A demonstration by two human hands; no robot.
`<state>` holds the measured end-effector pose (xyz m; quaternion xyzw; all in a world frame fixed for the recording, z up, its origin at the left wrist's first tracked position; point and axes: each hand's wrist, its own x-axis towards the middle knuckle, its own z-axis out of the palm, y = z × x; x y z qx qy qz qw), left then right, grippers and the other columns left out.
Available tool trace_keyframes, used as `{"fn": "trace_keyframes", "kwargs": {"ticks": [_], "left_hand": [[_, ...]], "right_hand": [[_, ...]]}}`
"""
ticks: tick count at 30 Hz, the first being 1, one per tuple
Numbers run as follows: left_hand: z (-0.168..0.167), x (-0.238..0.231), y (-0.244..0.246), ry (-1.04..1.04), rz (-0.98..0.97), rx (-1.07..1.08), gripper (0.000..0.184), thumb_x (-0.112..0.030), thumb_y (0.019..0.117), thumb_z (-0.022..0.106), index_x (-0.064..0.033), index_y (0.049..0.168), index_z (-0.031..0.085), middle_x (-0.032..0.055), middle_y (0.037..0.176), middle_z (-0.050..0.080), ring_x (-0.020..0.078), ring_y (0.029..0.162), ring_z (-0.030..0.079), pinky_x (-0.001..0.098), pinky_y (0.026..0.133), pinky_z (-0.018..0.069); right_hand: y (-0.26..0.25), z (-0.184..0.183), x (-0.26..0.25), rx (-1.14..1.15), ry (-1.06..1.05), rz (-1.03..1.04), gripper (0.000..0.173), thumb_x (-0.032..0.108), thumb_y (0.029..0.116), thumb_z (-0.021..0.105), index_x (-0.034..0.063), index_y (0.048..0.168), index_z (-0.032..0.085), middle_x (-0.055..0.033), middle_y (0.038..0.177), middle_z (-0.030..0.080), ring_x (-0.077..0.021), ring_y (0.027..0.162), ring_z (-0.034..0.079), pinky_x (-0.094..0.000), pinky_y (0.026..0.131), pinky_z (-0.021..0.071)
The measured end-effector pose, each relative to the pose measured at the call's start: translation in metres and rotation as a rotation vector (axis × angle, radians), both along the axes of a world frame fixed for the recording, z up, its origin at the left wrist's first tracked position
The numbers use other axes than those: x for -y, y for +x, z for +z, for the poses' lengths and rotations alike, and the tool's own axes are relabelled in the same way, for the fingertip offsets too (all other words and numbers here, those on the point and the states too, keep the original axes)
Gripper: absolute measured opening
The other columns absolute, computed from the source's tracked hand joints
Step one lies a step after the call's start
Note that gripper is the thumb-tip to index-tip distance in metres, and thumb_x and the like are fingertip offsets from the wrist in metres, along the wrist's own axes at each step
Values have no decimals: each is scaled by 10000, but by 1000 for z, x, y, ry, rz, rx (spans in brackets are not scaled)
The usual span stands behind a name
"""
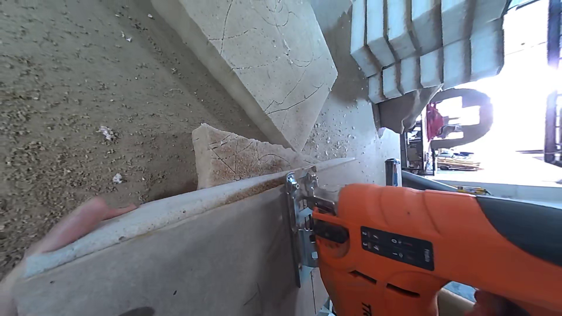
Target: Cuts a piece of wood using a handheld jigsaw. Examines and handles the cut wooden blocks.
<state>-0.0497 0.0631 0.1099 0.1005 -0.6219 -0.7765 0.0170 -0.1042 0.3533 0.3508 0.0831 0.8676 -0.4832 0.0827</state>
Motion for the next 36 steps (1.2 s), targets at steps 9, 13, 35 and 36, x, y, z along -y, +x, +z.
{"fn": "trace_keyframes", "kwargs": {"ticks": [9, 13, 35, 36], "left_hand": [[0, 1, 2, 9, -3, 3, 817, -312, 917, 675, 149, 1456, 269, 171, 1407, 507, 127, 1306, 516, 307, 1116, 438], [2, 0, 1, -9, -1, -12, 815, -340, 920, 677, 126, 1457, 279, 96, 1415, 509, 54, 1310, 500, 261, 1119, 422], [31, 28, 16, -136, -24, -57, 888, -523, 924, 654, -346, 1637, 154, -37, 1474, 531, 107, 1228, 616, 358, 988, 571], [33, 28, 16, -147, -10, -37, 906, -529, 917, 654, -349, 1637, 135, -21, 1488, 510, 118, 1226, 616, 372, 980, 573]], "right_hand": [[-8, 1, 2, 10, -20, 13, 238, 303, 995, 616, 123, 1150, 622, -91, 1001, 715, -207, 749, 706, -330, 614, 604], [-13, 0, 6, 7, -5, 19, 229, 315, 995, 616, 127, 1125, 633, -79, 977, 718, -197, 734, 707, -315, 611, 605], [-36, 59, -39, -361, -69, 171, 348, 323, 1105, 364, 78, 1144, 607, -153, 1025, 716, -221, 620, 698, -326, 505, 599], [-24, 63, -43, -438, 5, 265, 318, 206, 1108, 333, -39, 1141, 534, -233, 998, 674, -272, 656, 703, -321, 570, 616]]}}
